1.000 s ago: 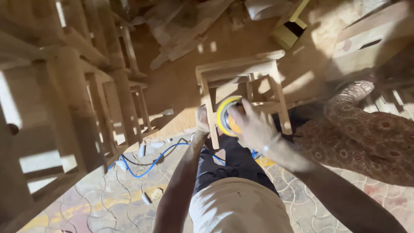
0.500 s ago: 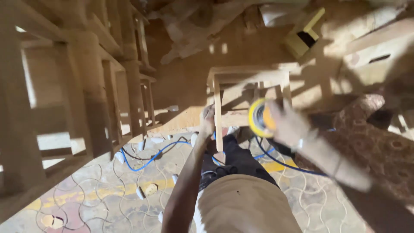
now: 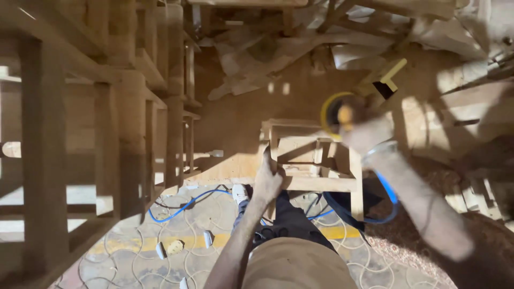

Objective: The person sands different surfaces of wooden stools using a power sander.

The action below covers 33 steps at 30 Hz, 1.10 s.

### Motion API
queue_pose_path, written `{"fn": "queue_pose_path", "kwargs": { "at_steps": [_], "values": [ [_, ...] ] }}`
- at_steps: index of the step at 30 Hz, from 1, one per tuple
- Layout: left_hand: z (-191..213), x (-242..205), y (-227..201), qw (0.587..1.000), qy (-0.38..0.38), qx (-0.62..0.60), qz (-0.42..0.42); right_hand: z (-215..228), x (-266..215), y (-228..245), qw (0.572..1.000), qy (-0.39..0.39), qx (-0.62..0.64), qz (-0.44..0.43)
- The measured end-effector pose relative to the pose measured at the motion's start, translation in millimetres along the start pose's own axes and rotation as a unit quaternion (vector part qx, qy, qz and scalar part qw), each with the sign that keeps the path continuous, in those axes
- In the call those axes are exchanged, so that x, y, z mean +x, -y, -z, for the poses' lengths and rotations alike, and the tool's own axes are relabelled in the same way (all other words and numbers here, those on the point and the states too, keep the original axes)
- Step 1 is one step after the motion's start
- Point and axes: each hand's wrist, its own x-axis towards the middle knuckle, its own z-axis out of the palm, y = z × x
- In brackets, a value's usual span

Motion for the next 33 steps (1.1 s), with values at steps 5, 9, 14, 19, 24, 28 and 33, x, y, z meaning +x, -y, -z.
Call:
{"fn": "queue_pose_path", "kwargs": {
  "at_steps": [5,9,14,19,24,28,33],
  "values": [
    [4.4,-6.4,-11.1,0.997,0.018,-0.063,0.029,-21.3,2.6,110.0,0.966,-0.128,-0.012,0.224],
    [0.5,-5.7,-1.1,0.998,0.019,-0.060,0.005,-29.1,18.0,122.2,0.974,-0.099,0.085,0.184],
    [-3.4,-7.3,0.7,0.999,-0.012,-0.026,-0.029,-19.8,4.6,34.6,0.998,-0.001,0.018,0.059],
    [3.6,-9.7,-17.3,0.999,0.006,-0.042,0.009,35.1,-19.6,-74.2,0.995,0.068,-0.045,-0.058],
    [1.4,-9.3,-12.4,0.999,0.004,-0.042,-0.013,35.7,28.9,-57.8,0.967,0.253,0.027,-0.007],
    [4.5,-10.3,-26.0,0.999,0.003,-0.047,0.015,25.4,102.9,18.5,0.916,0.324,0.061,0.229],
    [14.9,-12.3,-44.9,0.995,0.016,-0.084,0.042,22.8,139.6,128.1,0.869,0.467,0.109,0.119]
  ]
}}
